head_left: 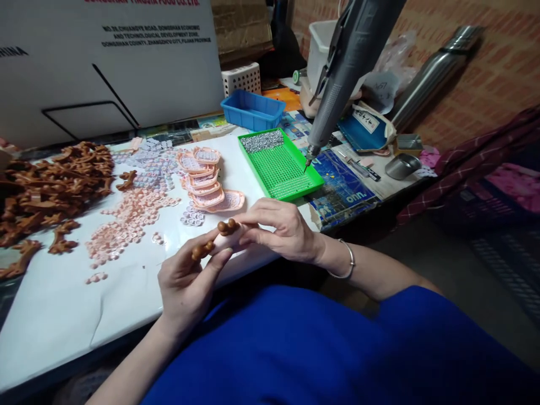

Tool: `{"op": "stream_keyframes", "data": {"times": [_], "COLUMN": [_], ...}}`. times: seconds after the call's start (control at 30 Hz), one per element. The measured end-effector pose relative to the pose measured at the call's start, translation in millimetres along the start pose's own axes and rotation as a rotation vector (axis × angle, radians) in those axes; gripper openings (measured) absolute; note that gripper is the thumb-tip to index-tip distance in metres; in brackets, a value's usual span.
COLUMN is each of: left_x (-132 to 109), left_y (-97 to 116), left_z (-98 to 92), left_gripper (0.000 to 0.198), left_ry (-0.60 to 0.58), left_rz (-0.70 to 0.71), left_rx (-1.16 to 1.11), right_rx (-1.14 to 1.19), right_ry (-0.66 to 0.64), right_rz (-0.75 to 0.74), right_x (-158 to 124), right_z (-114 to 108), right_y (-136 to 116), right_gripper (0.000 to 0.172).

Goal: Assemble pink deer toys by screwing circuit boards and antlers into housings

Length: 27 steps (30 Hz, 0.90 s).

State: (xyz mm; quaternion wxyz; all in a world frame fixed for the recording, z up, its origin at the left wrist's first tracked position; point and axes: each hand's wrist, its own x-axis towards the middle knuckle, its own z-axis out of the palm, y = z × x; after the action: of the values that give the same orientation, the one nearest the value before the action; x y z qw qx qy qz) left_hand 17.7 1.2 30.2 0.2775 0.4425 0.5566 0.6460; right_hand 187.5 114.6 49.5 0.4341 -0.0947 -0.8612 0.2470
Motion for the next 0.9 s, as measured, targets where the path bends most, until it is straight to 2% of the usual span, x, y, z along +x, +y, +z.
{"op": "stream_keyframes", "data": {"times": [0.1, 0.23, 0.3, 0.4, 0.47, 0.53, 0.63, 0.77, 0.9], "left_x": [4, 11, 13, 13, 13, 13, 14, 14, 11], "left_y": [-2, -12, -18, -24, -24, -22, -17, -10, -3], "left_z": [-0.3, 1.5, 1.3, -2.4, -5.7, -7.4, -4.0, 8.2, 15.7], "left_gripper": [0.026, 0.036, 0.040, 0.047, 0.050, 0.050, 0.049, 0.048, 0.046], "left_ry": [-0.032, -0.130, -0.098, -0.021, -0.023, -0.020, 0.008, 0.016, -0.084], "left_rz": [-0.021, -0.202, -0.270, -0.285, -0.287, -0.292, -0.270, -0.245, -0.329], "left_rx": [-0.054, -0.254, -0.381, -0.484, -0.474, -0.461, -0.453, -0.449, -0.347], "right_rx": [0.019, 0.043, 0.020, -0.056, -0.121, -0.186, -0.225, -0.062, 0.073], "right_ry": [0.069, 0.122, 0.116, 0.097, 0.072, 0.049, 0.058, 0.118, 0.189], "right_rz": [-0.007, 0.035, 0.030, -0.011, -0.030, -0.047, -0.053, 0.049, 0.212], "right_x": [0, -1, -2, -4, -5, -6, -6, -6, -9], "right_z": [3, 12, 16, 19, 20, 20, 21, 26, 27], "right_y": [-2, -4, -6, -11, -14, -17, -17, -10, -8], "right_gripper": [0.024, 0.030, 0.032, 0.041, 0.042, 0.036, 0.035, 0.036, 0.038]}}
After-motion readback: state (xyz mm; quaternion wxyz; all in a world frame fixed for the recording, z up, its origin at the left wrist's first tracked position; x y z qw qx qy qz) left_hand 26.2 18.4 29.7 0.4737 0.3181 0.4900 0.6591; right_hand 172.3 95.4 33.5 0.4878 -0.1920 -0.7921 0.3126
